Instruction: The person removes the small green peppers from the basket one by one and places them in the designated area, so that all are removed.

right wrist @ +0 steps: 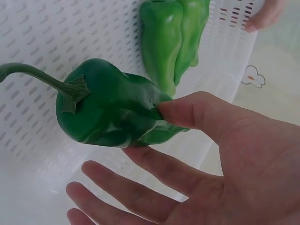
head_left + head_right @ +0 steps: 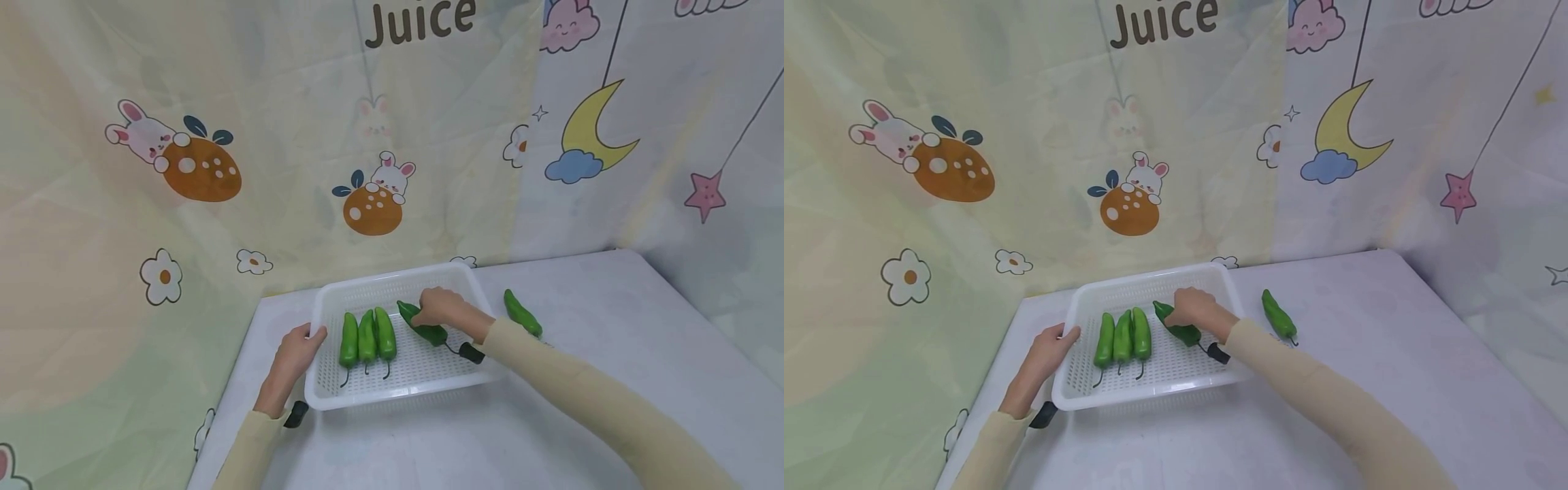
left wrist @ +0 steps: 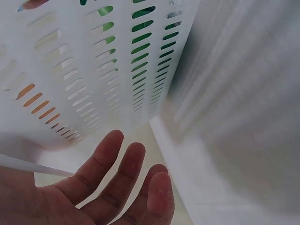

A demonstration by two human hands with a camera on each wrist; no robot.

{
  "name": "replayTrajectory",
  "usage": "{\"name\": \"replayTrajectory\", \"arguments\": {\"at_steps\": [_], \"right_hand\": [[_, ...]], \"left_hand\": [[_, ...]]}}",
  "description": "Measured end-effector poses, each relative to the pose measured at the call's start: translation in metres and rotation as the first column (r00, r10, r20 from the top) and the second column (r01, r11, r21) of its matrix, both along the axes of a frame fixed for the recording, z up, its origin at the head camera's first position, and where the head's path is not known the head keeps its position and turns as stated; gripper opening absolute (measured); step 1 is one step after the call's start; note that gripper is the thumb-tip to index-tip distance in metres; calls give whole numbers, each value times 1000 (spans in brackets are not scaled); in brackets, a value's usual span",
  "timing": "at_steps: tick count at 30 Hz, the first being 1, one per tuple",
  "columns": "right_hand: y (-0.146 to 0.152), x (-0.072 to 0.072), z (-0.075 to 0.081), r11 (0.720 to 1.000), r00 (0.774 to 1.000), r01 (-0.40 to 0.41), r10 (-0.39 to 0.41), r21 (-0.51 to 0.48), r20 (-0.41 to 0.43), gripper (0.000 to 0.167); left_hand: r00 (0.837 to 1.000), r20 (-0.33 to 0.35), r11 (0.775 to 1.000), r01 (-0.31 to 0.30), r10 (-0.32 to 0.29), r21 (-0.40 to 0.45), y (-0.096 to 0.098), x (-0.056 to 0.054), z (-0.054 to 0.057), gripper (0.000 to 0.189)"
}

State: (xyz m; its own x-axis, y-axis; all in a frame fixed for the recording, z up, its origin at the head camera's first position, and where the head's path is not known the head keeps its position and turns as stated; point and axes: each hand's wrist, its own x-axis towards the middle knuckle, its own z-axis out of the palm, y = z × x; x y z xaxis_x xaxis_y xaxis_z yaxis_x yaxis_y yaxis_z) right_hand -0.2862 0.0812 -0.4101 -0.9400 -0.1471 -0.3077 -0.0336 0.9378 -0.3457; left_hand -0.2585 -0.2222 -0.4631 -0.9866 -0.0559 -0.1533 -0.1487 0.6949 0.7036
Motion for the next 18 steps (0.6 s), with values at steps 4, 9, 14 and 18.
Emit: {"name": "replayTrajectory", "arguments": {"at_steps": [4,9,14,18], "right_hand": [[2,-2,2,1000,1000,-6,6,10,9,28],[5,-1,4,1000,1000,-23,23,-4,18,31],[7,5,7,999,999,-35,35,-21,15,37],[9,9,12,997,997,-71,71,-26,2,38]], "left_hand": [[1000,-4,1000,-1,1,-4,0,0,-1,54],[1000,-7,1000,-1,1,-1,0,-1,-1,54],[1000,-1,1000,-8,8,-3,0,0,-1,53],[1000,-3,1000,-12,12,-9,0,0,-1,53]]}}
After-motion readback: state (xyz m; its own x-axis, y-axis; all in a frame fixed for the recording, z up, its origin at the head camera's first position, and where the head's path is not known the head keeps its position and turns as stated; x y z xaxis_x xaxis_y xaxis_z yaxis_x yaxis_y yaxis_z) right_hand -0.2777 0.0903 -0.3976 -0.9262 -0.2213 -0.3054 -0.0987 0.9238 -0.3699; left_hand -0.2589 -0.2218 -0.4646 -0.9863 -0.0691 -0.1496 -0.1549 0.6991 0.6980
